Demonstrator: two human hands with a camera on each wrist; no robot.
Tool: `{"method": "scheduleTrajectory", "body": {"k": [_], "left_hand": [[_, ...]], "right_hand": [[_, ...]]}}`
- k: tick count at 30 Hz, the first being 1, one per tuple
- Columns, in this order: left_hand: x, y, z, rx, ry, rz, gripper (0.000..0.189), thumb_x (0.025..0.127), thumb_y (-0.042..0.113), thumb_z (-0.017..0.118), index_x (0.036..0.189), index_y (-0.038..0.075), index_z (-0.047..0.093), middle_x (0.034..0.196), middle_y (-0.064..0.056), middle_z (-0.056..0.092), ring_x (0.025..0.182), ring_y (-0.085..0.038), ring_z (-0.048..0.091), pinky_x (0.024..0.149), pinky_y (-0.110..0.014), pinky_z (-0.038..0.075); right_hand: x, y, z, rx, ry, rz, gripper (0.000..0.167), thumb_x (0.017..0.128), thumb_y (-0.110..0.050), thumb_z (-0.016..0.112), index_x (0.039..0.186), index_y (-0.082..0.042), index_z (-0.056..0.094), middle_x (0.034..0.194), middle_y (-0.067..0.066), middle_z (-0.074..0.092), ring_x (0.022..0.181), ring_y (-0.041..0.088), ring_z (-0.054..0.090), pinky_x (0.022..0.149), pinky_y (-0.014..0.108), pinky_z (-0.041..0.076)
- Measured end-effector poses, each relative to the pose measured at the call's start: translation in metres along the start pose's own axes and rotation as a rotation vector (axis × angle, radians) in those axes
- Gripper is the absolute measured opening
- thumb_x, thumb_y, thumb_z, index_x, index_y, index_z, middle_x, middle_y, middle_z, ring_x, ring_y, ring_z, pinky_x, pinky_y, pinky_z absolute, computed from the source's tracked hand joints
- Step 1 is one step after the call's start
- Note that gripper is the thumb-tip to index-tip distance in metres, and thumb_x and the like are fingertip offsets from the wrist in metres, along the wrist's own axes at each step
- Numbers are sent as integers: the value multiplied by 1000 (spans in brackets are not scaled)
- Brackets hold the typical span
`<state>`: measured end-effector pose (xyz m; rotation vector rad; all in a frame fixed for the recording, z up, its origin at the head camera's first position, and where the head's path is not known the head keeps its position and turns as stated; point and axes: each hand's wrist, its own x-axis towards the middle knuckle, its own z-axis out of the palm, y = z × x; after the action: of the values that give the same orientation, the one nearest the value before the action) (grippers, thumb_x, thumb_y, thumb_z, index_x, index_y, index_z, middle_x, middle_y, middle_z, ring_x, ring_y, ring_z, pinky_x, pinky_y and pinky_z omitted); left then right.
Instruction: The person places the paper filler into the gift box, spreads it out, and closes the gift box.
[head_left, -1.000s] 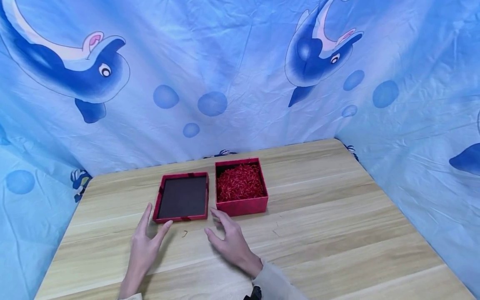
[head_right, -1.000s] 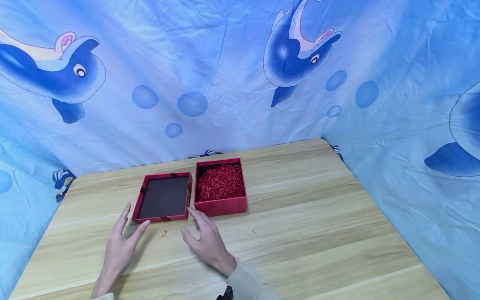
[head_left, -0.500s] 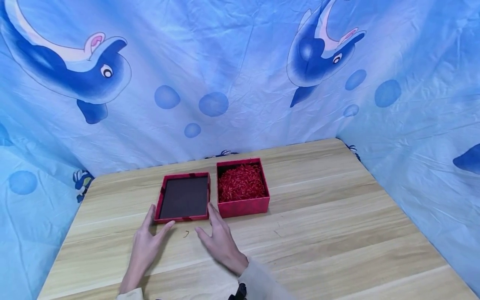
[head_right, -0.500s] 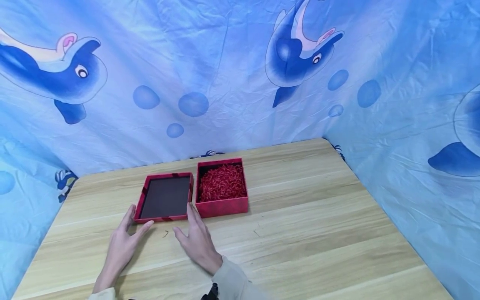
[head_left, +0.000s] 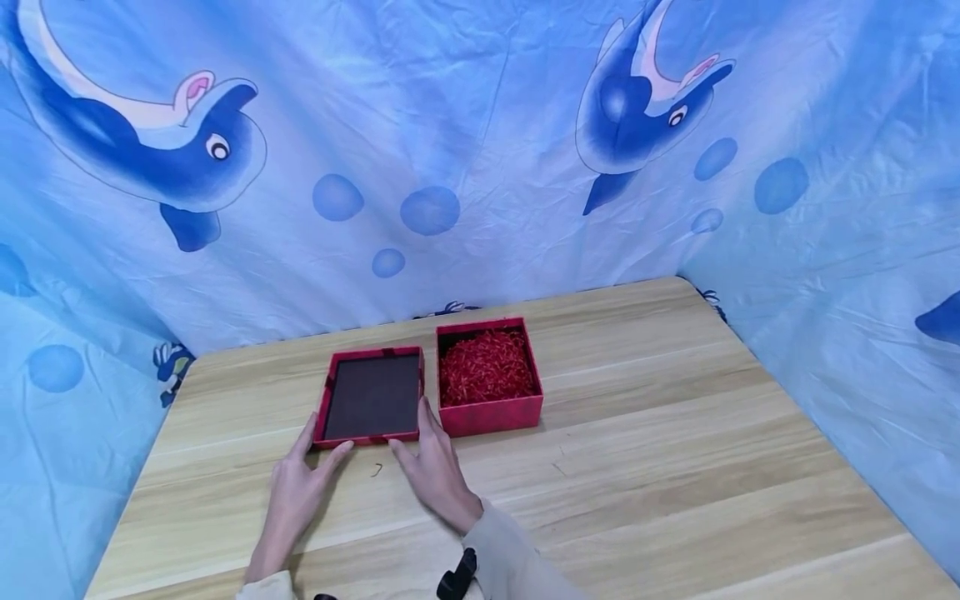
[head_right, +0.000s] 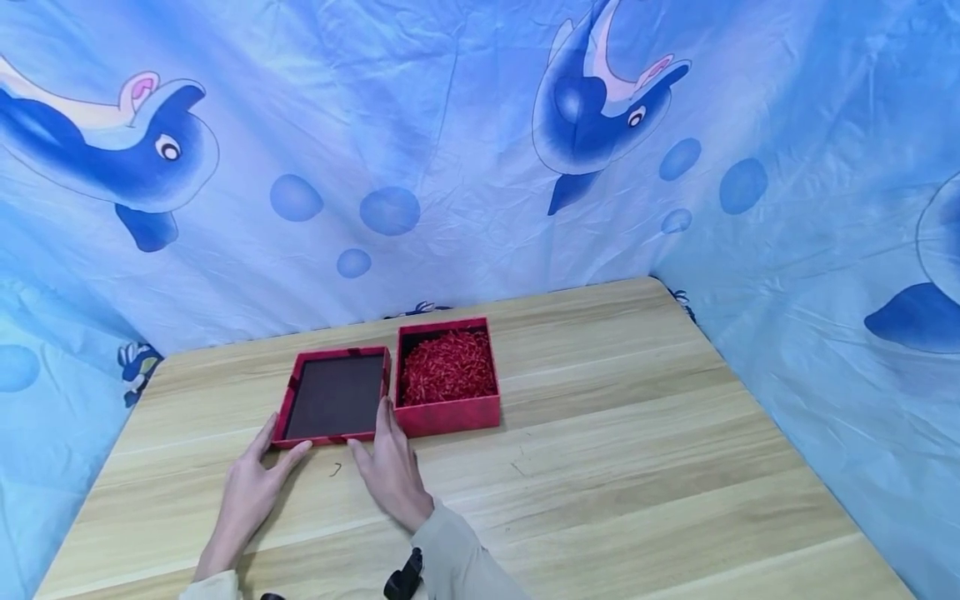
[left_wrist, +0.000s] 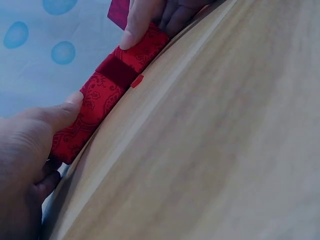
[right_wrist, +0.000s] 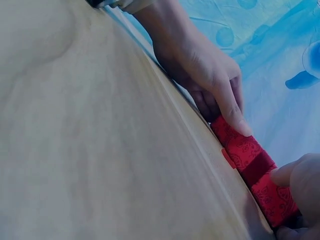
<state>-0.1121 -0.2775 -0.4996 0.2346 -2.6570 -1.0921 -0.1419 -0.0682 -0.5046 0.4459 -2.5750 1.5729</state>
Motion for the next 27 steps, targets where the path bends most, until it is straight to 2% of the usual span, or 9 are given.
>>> {"method": "scheduleTrajectory", "body": {"k": [2,4,6,8,13,17,20,22,27], "left_hand": [[0,1,0,3,8,7,82,95,33,78,157,-2,39,149,-34,41,93,-39,57,92,-57,48],[0,1,0,2,19,15,80,95,32,79,157,-2,40,148,-32,44,111,-44,61,97,-59,47],[1,0,0,-5,32,23,78,94,30,79,156,-2,42,146,-29,49,129,-48,55,103,-62,44],[1,0,0,-17,45,33,77,94,28,80,155,-2,44,144,-26,53,134,-47,49,106,-61,41],[-1,1,-1,-49,76,37,76,93,29,81,154,1,47,142,-22,57,129,-42,56,104,-57,44],[-3,0,-2,-68,127,50,74,91,26,83,153,4,50,141,-20,59,122,-40,62,104,-27,46],[-4,1,-2,-95,173,80,73,88,20,86,151,5,53,138,-20,61,118,-42,64,94,-4,37],[-4,2,-2,-114,196,105,72,87,17,86,151,5,54,137,-22,61,116,-45,64,90,2,32],[-3,8,-2,-146,229,136,72,87,13,86,151,5,54,135,-26,60,115,-49,63,88,1,35]], "right_hand": [[1,0,0,-9,0,11,80,100,-21,71,159,8,26,164,22,29,148,31,34,115,42,36],[1,0,0,-11,1,14,80,100,-21,72,160,6,25,164,21,30,147,30,35,115,42,37],[1,1,0,-9,8,11,80,100,-21,71,161,4,25,164,19,30,147,30,37,115,42,38],[1,1,1,-8,19,6,80,101,-24,71,162,2,26,164,17,32,145,30,39,114,42,40],[-2,0,1,-36,61,-6,76,102,-32,69,159,4,33,159,20,40,140,31,46,109,42,45],[-3,-4,1,-47,68,-18,76,102,-34,67,158,6,35,158,21,41,140,31,46,107,41,47],[-3,-7,-1,-44,77,-38,75,103,-33,67,157,6,34,159,22,40,141,31,44,107,41,46],[-3,-9,-3,-43,92,-60,74,103,-30,67,157,8,34,158,24,40,142,32,43,107,40,45],[-2,-13,-7,-60,123,-119,72,103,-28,67,155,10,36,155,27,42,141,35,44,107,39,45]]}}
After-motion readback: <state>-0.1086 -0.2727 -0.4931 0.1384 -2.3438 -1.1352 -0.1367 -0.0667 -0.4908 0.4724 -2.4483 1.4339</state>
